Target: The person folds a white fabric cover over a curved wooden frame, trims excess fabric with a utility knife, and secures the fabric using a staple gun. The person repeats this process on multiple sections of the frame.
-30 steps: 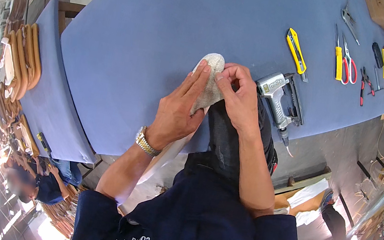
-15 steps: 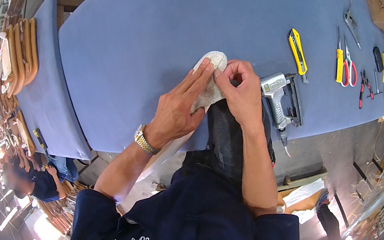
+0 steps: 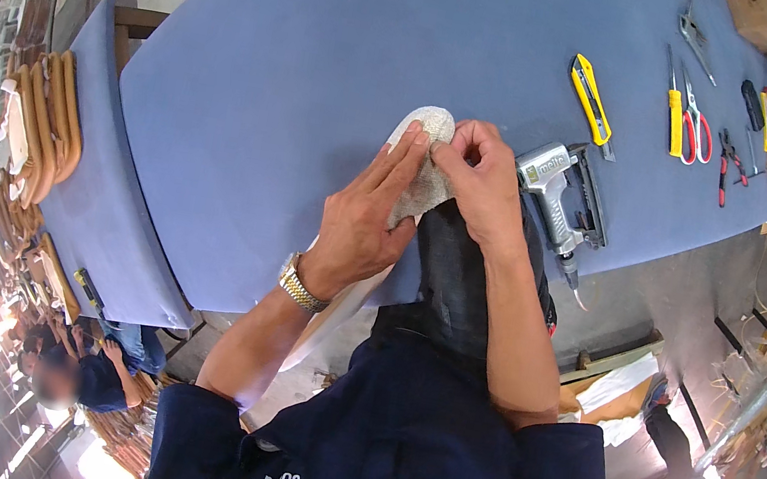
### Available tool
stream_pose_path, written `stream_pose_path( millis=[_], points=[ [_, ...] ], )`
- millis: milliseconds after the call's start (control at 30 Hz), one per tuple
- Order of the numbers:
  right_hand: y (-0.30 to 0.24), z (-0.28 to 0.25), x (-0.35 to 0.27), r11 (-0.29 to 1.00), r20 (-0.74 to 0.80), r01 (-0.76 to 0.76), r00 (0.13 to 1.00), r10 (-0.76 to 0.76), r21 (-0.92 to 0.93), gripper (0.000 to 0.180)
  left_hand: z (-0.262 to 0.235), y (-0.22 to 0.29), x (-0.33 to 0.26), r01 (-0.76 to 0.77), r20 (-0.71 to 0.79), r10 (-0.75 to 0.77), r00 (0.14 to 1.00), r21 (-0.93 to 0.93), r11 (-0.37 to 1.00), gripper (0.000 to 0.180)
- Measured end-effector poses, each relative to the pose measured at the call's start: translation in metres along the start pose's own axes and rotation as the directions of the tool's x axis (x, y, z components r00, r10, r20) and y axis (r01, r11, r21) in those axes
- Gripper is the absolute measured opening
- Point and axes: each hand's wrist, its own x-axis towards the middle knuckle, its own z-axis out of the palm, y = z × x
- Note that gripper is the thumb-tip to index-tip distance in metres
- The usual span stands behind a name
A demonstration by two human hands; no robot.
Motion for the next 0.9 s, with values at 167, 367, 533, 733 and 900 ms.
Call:
stream_pose_path(
  millis=[167,367,533,733,900],
  points=[
    [-0.003,-0.002,-0.001,0.988,0.038,-0.077,0.997,0.072,0.137,0.019,-0.004,-0.007,0.002,-0.026,-0.022,0.026,0.999,-0.015,1.0,0.091],
    [0.018,-0.055,-0.013,1.0,-0.194,0.006,0.981,-0.003,0.016,0.025,-0.015,-0.021,0.002,-0.085,-0.032,0.083,0.996,-0.044,0.995,0.089],
    [0.092,-0.123,-0.047,0.803,-0.35,-0.132,0.932,-0.1,-0.581,0.057,-0.018,-0.026,0.005,-0.057,-0.03,0.055,0.998,-0.053,0.997,0.09],
    [0.104,-0.125,-0.037,0.63,-0.26,-0.196,0.966,-0.009,-0.752,0.083,-0.026,-0.028,0.006,0.016,0.041,-0.007,0.999,-0.214,0.977,0.09],
    [0.062,-0.124,-0.02,0.634,-0.26,-0.206,0.966,0.008,-0.745,0.067,-0.025,-0.032,0.005,-0.02,0.003,0.021,1.0,-0.187,0.982,0.091]
  ],
)
